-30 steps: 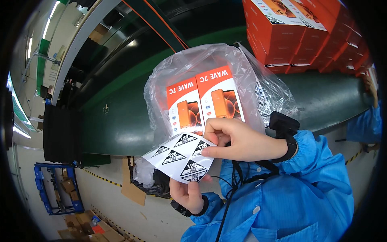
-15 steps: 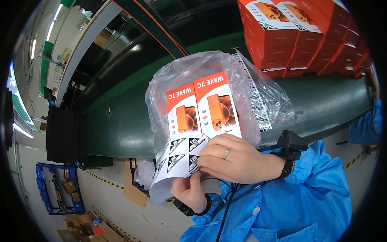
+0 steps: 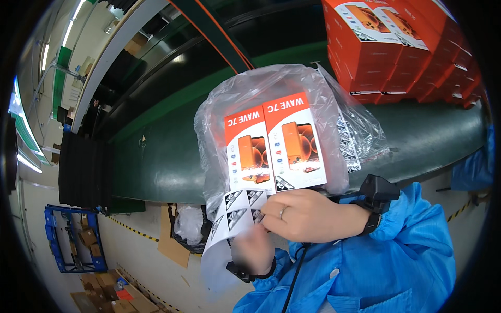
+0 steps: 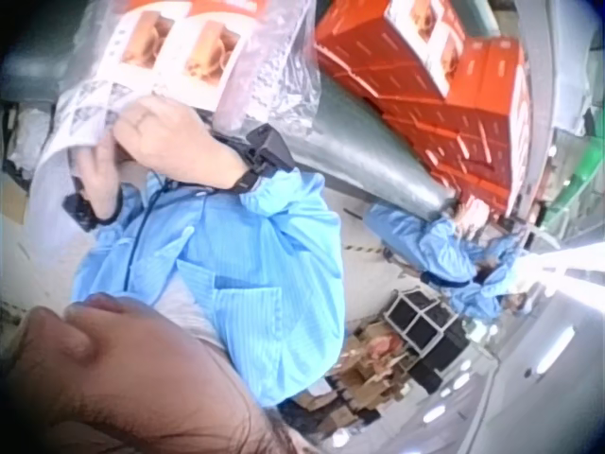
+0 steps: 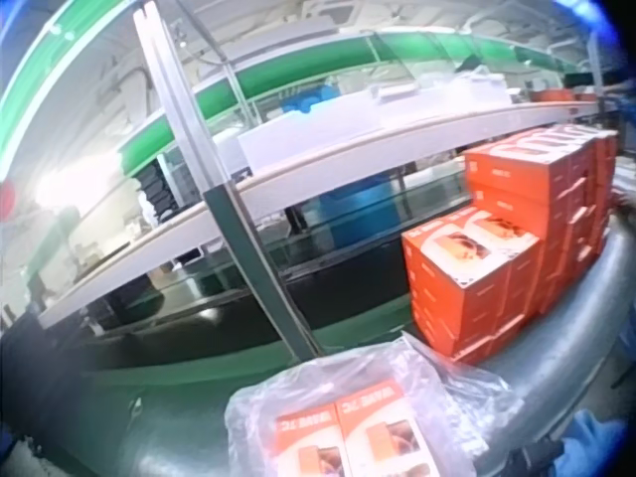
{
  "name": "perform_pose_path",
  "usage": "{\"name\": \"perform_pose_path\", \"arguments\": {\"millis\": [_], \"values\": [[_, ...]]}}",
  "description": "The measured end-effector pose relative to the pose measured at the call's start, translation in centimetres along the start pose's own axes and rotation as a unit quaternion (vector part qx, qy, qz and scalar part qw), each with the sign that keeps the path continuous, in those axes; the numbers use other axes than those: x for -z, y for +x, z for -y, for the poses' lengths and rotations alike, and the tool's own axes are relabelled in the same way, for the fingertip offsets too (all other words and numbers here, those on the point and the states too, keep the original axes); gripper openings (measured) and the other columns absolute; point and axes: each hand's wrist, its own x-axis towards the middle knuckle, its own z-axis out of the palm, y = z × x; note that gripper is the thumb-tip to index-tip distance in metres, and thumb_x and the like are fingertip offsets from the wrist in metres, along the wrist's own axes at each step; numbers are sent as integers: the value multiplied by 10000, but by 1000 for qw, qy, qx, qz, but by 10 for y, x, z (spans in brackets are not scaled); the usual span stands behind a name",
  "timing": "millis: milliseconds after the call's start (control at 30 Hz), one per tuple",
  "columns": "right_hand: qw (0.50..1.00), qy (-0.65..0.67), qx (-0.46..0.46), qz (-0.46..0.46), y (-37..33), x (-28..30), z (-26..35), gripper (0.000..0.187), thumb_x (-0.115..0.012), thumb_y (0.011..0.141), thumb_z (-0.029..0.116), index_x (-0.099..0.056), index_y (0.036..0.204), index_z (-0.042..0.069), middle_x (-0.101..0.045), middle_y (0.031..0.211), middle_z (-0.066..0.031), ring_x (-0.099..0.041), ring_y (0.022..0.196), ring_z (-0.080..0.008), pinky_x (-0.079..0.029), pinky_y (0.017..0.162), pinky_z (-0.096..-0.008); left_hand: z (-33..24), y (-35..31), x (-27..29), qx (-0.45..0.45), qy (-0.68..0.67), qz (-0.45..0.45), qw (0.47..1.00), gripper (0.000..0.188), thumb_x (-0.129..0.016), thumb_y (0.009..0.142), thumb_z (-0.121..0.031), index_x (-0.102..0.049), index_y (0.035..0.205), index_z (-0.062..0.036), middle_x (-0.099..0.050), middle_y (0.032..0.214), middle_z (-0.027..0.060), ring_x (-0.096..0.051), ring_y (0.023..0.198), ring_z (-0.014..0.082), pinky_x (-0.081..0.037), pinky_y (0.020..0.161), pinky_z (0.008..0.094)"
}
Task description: Apply stickers and labels to product boxes on an assembly line.
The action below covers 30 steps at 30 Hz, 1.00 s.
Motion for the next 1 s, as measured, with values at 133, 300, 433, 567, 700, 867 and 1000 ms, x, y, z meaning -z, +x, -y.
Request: {"name": "perform_pose_path", "arguments": {"millis": [133,300,433,567,700,867,1000], "values": [[984,177,-35,6,19,-9,-1,146,-620,765,151,-561,830,34,-583,858,-76,-601,772,-221,-493,615,-317,13,16,15,73,-46,-213,973,333,-461,924,-173,-491,1090,115,-546,1060,219,-530,934,258,-415,841,376],[923,284,-237,111,66,-11,-25,186,-603,776,163,-614,740,-19,-626,688,-143,-633,650,-277,-492,611,-342,38,38,44,128,8,-240,962,437,-399,954,-231,-399,1248,92,-492,1201,201,-510,1062,243,-397,909,347],[918,258,-252,164,86,-29,-50,210,-611,806,167,-645,792,-40,-639,625,-111,-629,562,-168,-489,567,-266,54,37,52,116,25,-210,970,424,-393,962,-222,-404,1239,98,-503,1187,204,-515,1049,234,-400,898,335],[882,265,-315,231,95,-28,-50,197,-597,796,143,-638,755,-45,-631,610,-116,-621,546,-170,-479,560,-273,58,36,55,117,26,-198,973,402,-390,968,-211,-424,1210,108,-544,1124,200,-543,984,223,-419,854,318],[887,254,-313,227,97,-32,-50,183,-599,790,132,-635,735,-39,-621,591,-115,-611,535,-178,-468,550,-288,59,36,57,131,10,-179,975,382,-386,972,-213,-449,1171,107,-559,1083,189,-550,940,202,-426,828,311],[878,256,-319,248,99,-32,-52,190,-607,801,139,-632,734,-36,-614,576,-110,-605,526,-174,-462,546,-286,57,35,58,128,19,-177,976,381,-387,969,-207,-438,1181,106,-548,1102,186,-539,953,201,-422,837,309],[880,250,-319,247,100,-32,-52,183,-606,799,137,-635,736,-32,-614,575,-108,-609,530,-176,-461,550,-290,56,34,59,132,10,-177,975,391,-392,967,-212,-427,1189,108,-536,1116,191,-535,967,203,-421,841,309]]}}
